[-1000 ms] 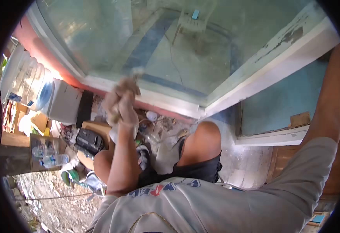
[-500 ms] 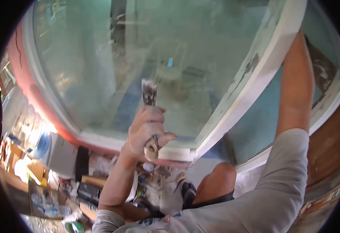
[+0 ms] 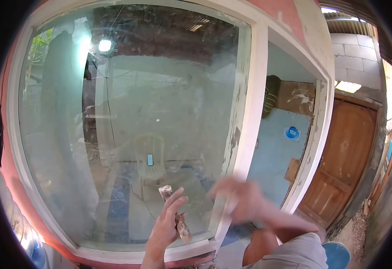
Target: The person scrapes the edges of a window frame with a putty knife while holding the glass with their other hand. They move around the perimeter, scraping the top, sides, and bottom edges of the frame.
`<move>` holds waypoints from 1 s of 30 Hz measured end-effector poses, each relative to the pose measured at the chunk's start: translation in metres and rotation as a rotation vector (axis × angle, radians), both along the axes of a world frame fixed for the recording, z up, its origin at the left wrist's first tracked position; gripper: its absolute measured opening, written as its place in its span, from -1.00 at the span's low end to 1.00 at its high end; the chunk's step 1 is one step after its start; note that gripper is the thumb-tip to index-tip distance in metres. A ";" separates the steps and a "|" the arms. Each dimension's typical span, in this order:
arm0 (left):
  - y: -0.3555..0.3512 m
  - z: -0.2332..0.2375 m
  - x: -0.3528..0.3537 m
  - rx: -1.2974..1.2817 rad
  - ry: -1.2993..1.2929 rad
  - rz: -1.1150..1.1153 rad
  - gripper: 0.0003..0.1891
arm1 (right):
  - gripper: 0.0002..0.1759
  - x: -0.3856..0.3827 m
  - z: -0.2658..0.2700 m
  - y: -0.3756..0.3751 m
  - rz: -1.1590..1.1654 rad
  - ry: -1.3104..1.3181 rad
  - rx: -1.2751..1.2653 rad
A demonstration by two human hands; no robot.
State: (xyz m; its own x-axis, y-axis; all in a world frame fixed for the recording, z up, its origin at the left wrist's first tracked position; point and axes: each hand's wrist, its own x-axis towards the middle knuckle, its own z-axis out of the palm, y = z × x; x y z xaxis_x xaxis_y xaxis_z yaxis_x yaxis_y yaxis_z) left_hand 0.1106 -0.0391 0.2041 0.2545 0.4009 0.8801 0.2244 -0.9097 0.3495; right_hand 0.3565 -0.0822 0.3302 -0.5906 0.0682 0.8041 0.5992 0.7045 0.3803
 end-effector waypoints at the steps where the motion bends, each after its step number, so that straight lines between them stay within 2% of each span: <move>1: 0.000 -0.001 0.001 -0.001 0.007 -0.005 -0.26 | -0.58 -0.026 -0.028 -0.022 -0.038 -0.157 -0.096; 2: 0.000 -0.001 0.002 -0.019 -0.013 -0.053 -0.20 | -0.53 -0.037 -0.050 -0.026 0.072 -0.183 -0.245; 3: -0.001 -0.002 0.004 -0.043 -0.032 -0.101 -0.14 | -0.53 -0.042 -0.064 -0.029 0.065 -0.179 -0.251; 5: -0.009 0.003 0.001 -0.033 0.011 -0.062 -0.11 | -0.47 -0.052 -0.080 -0.036 -0.034 -0.120 -0.669; 7: -0.013 0.014 0.000 -0.008 0.041 -0.014 -0.09 | -0.47 -0.061 -0.080 -0.035 -0.035 -0.101 -0.680; 9: -0.014 0.024 -0.002 -0.063 0.016 -0.083 -0.13 | -0.51 -0.068 -0.066 -0.036 0.077 -0.019 -0.838; 10: -0.015 0.028 -0.001 -0.063 0.010 -0.080 -0.13 | -0.50 -0.073 -0.055 -0.046 -0.085 -0.044 -0.842; 11: -0.016 0.032 0.000 -0.038 0.032 -0.039 -0.17 | -0.50 -0.075 -0.053 -0.047 -0.086 -0.050 -0.845; 13: -0.013 0.030 0.005 -0.010 0.048 0.005 -0.20 | -0.38 -0.077 -0.051 -0.043 -0.265 -0.136 -0.797; 14: -0.006 0.027 0.010 0.119 -0.061 -0.006 -0.24 | -0.38 -0.078 -0.048 -0.040 -0.268 -0.143 -0.793; 15: -0.001 0.025 0.014 0.248 -0.166 -0.018 -0.27 | -0.36 -0.077 -0.046 -0.037 -0.217 -0.131 -0.680; 16: 0.001 0.024 0.014 0.253 -0.166 -0.018 -0.27 | -0.34 -0.077 -0.043 -0.032 -0.164 -0.116 -0.565; 18: 0.004 0.020 0.011 0.314 -0.369 0.008 -0.33 | -0.41 -0.060 -0.010 -0.016 -0.156 -0.038 -0.312; 21: 0.020 0.007 -0.012 0.196 -0.292 0.553 -0.21 | -0.56 -0.040 0.090 -0.004 -0.268 0.226 0.075; 22: 0.032 0.001 -0.015 0.034 -0.317 0.568 -0.14 | -0.62 -0.033 0.125 0.001 -0.351 0.298 0.053; 23: 0.038 -0.003 -0.016 0.027 -0.313 0.569 -0.14 | -0.64 -0.030 0.156 0.009 -0.379 0.279 0.176; 25: 0.045 -0.008 -0.013 -0.052 -0.089 0.773 -0.12 | -0.65 -0.024 0.209 0.033 -0.430 0.251 0.374; 26: 0.046 -0.011 -0.013 -0.051 -0.089 0.763 -0.12 | -0.65 -0.018 0.230 0.045 -0.454 0.251 0.453; 30: 0.044 -0.041 -0.019 -0.131 -0.088 0.763 -0.09 | -0.65 -0.026 0.270 0.048 -0.533 0.317 0.424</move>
State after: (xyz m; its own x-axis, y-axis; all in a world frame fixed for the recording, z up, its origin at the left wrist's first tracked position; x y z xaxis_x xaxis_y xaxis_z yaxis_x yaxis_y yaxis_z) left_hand 0.0916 0.0051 0.1632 -0.2022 0.5395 0.8173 0.7378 -0.4650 0.4894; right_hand 0.3304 -0.0345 0.6000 -0.2999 -0.0737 0.9511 0.9442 0.1196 0.3070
